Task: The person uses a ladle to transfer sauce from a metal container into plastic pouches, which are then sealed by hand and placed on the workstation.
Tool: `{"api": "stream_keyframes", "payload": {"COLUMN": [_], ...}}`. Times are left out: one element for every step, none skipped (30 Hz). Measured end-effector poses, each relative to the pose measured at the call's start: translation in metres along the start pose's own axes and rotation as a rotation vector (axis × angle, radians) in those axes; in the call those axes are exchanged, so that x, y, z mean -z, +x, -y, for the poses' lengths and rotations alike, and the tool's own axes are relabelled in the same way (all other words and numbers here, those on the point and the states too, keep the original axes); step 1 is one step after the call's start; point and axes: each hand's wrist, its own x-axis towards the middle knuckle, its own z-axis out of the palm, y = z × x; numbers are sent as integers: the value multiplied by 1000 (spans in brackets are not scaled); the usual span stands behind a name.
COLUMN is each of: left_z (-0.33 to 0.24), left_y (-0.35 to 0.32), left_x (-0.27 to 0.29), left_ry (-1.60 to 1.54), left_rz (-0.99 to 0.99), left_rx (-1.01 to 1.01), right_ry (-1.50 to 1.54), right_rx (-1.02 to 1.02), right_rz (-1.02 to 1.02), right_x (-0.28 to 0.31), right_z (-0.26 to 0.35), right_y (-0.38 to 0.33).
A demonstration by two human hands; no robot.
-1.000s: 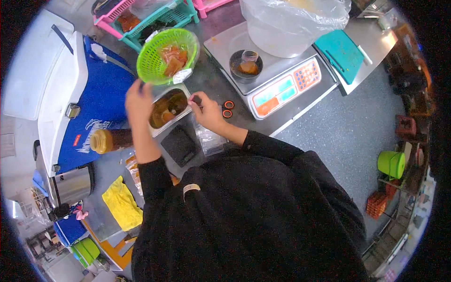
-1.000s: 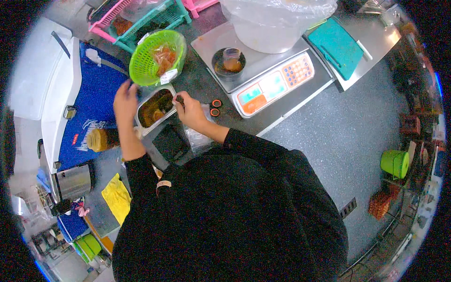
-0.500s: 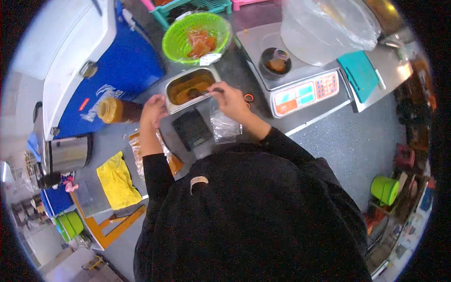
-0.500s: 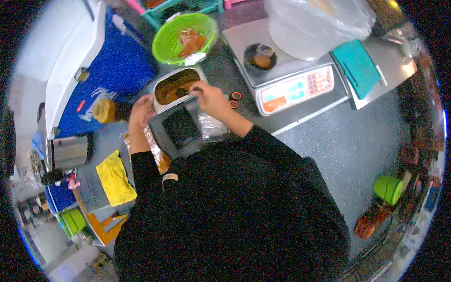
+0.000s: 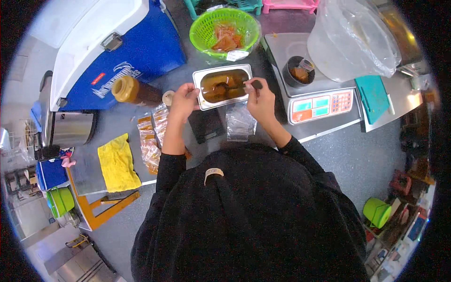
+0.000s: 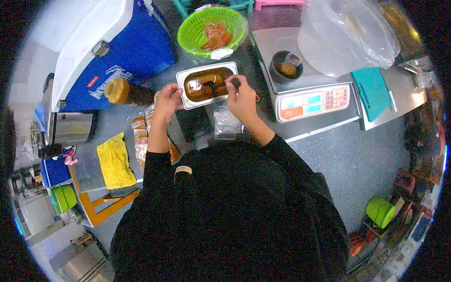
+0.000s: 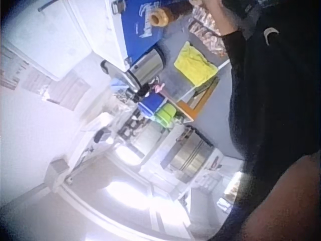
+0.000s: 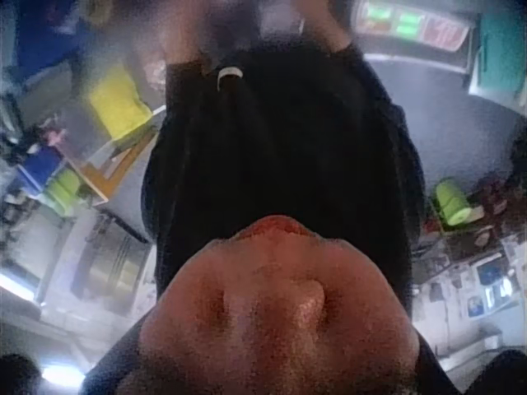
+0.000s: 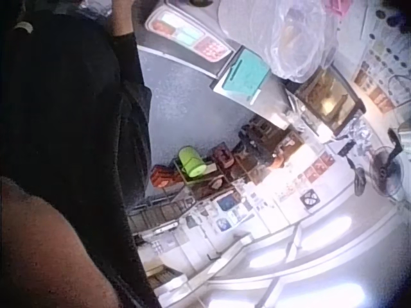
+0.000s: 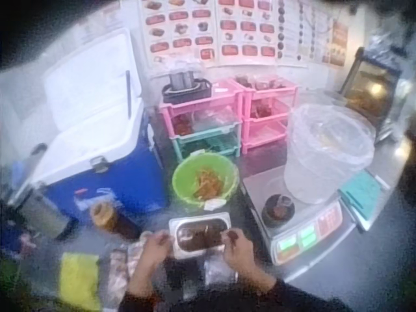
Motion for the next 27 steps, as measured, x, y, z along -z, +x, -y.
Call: {"api": "stream_keyframes", "payload": {"left_z": [0,0,0,0,0,-1,-1,0,1,2,3,4,3,2,1,0,0,0,0,1,2,3,3,3,3,3,3], "left_y": [1,2,2,4,5,6,8,11,13,13,14,14,14,13,13,13,13,12,13,14,15,15,15,15,15,16,16], "left_x": [-1,-2,-2,-2,-1,-1,1,3,6,8,11,12,11,11,10,10,9,9,10,10,10,11,11,11,11,12,12], "left_ry": [0,-9,-18,-19,11,40,38,35,31,30,8,-14,-14,3,19,19,-1,-22,-23,0,22,22,23,25,25,24,22], "left_rz": [-2,1,4,1,-20,-40,-45,-40,-35,-36,-18,0,1,-13,-27,-27,-23,-20,-21,-29,-37,-38,-34,-30,-26,-19,-11], "left_rx": [0,-4,-9,-11,-5,0,-1,38,77,76,65,54,53,59,66,65,68,72,70,68,65,64,65,65,61,54,47], "right_ry": [119,120,254,387,388,472,557,572,573,561,549,515,514,474,434,434,432,430,430,436,442,443,473,503,502,537,571], "right_rx": [-54,-54,-152,-250,-248,-295,-343,-372,-369,-311,-253,-237,-236,-180,-125,-124,-109,-95,-93,-89,-85,-83,-100,-117,-114,-157,-200], "right_rz": [-44,-43,-90,-135,-134,-172,-207,-219,-216,-204,-193,-175,-177,-136,-95,-95,-97,-99,-98,-116,-134,-133,-164,-196,-200,-243,-287], "right_x": [-2,-4,-6,-8,-9,-8,-7,-4,-2,1,3,5,6,7,8,8,9,9,9,10,11,11,12,13,15,16,17], "right_z": [0,-1,-4,-7,-12,-18,-19,-20,-20,-19,-17,-14,-14,-14,-15,-13,-10,-9,-9,-9,-9,-8,-7,-7,-9,-13,-16], "right_y": [1,4,6,8,9,9,10,10,11,13,15,15,15,15,14,14,14,14,14,14,14,15,17,18,20,21,22]}}
